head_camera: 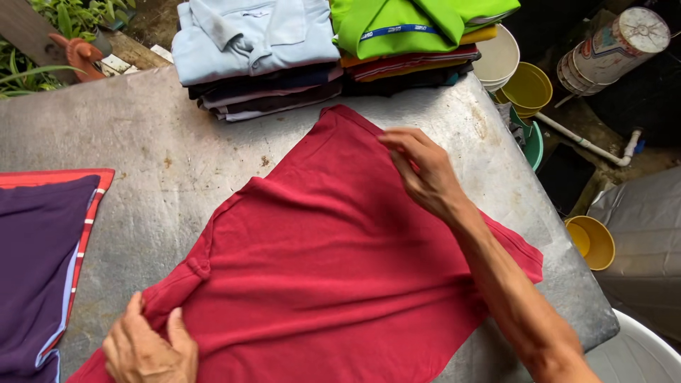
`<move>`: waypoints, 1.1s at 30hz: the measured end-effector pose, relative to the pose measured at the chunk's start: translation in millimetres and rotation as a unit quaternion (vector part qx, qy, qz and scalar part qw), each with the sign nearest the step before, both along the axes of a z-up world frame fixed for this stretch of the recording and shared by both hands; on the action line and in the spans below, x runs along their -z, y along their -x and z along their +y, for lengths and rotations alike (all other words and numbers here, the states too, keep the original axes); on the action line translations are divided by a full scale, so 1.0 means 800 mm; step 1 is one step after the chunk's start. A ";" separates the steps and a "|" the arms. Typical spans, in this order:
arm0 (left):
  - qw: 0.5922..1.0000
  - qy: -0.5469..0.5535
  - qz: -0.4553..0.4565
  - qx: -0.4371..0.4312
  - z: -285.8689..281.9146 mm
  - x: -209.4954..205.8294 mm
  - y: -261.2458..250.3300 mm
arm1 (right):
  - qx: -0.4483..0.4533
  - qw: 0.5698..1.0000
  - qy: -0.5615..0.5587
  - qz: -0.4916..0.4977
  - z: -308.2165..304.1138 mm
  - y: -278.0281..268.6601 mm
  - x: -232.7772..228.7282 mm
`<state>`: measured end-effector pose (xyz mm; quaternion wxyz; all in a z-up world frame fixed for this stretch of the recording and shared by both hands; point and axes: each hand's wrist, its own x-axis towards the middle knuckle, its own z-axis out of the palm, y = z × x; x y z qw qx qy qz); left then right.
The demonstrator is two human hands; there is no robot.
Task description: The person folds a shirt on a metal surface by straightening the fabric, folding in the sides, and tucking the garment into itself.
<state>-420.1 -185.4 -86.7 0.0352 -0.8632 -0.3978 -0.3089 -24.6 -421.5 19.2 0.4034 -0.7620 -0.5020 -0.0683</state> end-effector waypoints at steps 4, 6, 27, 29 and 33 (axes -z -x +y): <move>1.000 -0.011 -0.026 -0.011 0.042 0.027 0.007 | 0.018 0.999 -0.008 0.034 0.065 -0.068 0.056; 0.999 0.020 -0.021 -0.015 0.056 0.031 0.003 | 0.028 0.999 0.014 0.036 0.086 -0.097 0.083; 0.980 0.146 -0.132 0.021 0.180 0.018 -0.025 | 0.315 0.946 -0.037 0.070 0.076 -0.200 0.169; 0.982 0.125 -0.137 0.035 0.185 0.025 -0.040 | 0.353 0.933 -0.029 0.068 0.057 -0.199 0.163; 0.989 0.044 -0.136 0.045 0.198 0.036 -0.080 | 0.363 0.930 -0.018 0.046 0.044 -0.204 0.163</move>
